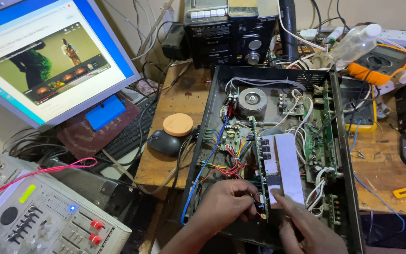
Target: The person holds a green circuit board with a silver heatsink and repeatedly wipes its surface with a white cloth. The board is handled over an open electronic chassis containing various wires and components.
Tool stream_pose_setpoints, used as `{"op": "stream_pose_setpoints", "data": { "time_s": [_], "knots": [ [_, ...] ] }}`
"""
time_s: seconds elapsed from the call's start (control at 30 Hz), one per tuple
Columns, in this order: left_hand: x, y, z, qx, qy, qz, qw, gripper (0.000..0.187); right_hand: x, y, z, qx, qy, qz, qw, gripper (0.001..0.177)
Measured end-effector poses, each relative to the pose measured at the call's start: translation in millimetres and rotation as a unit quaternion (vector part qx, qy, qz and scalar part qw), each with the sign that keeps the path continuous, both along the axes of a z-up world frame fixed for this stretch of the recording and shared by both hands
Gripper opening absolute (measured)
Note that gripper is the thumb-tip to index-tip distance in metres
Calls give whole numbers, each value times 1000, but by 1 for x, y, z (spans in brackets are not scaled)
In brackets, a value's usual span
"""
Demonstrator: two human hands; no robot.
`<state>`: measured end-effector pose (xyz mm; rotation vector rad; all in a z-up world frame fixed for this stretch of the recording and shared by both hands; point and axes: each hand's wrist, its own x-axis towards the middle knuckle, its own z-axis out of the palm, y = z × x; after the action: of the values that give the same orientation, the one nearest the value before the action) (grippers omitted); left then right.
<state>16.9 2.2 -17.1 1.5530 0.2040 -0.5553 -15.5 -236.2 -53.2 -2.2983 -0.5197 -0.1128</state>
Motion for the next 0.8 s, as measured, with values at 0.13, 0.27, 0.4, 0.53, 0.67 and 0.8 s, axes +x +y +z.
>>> {"op": "stream_pose_setpoints", "data": {
  "time_s": [0.13, 0.27, 0.4, 0.53, 0.67, 0.8],
  "knots": [
    [-3, 0, 10, 41, -7, -29, 999, 28, -10, 20, 22, -58, 43, -152, 986, 67],
    [-4, -1, 31, 136, -36, -45, 989, 24, -6, 13, 19, -1, 8, -54, 998, 62],
    [-1, 0, 20, 215, -64, -75, 972, 21, -15, 23, 40, -78, 91, -185, 975, 64],
    [-2, -1, -6, 26, -29, -16, 999, 20, -19, 27, 61, 22, 67, -152, 986, 48],
    [-3, 0, 6, -41, 27, 8, 999, 7, -24, 27, 67, 108, 21, -187, 976, 37],
    [-4, -2, 25, 0, 47, 6, 999, 8, -23, 37, 86, 143, -85, -221, 961, 30]
  ]
}}
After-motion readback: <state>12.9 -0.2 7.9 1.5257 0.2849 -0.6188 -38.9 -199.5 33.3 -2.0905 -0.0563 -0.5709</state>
